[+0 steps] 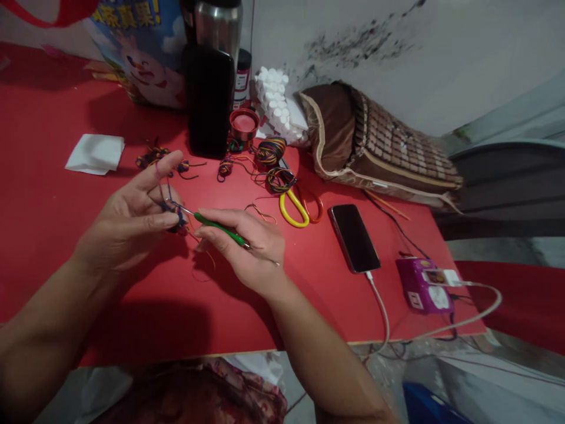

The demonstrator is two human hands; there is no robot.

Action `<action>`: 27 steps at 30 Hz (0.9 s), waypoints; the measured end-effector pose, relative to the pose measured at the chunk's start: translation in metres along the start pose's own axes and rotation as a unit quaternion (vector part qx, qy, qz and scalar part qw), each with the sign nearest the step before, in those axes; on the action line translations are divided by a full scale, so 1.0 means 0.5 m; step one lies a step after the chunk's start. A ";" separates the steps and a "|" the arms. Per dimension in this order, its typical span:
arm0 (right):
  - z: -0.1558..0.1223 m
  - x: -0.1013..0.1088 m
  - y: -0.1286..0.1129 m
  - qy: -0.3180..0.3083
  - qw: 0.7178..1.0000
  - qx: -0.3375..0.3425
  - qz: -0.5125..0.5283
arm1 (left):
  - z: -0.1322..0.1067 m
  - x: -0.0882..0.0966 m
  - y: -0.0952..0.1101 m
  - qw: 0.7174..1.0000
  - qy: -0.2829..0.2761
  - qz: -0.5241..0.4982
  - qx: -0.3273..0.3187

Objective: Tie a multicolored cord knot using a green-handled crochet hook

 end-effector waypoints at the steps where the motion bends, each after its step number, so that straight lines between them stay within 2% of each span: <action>1: 0.000 -0.001 -0.001 0.002 1.000 0.000 0.014 | 0.001 0.002 0.000 1.000 0.003 -0.009 0.000; 10: 0.002 0.003 -0.002 0.020 0.999 -0.006 0.046 | 0.001 -0.001 0.007 0.998 0.002 -0.062 0.014; 21: 0.007 0.001 -0.025 0.010 0.999 0.030 -0.005 | 0.002 0.007 0.013 0.996 -0.006 -0.075 0.039; 27: 0.009 -0.004 -0.038 -0.010 0.999 0.043 -0.013 | -0.001 0.000 0.005 0.990 -0.035 -0.118 0.071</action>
Point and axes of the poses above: each hand's wrist, its own z-axis towards the middle knuckle, its own x-axis out of the back of the hand, y = z × x, the point moved 8 cm from there along z, towards the middle knuckle, and after that the axes turned 12 degrees about z, right-handed, at the moved point
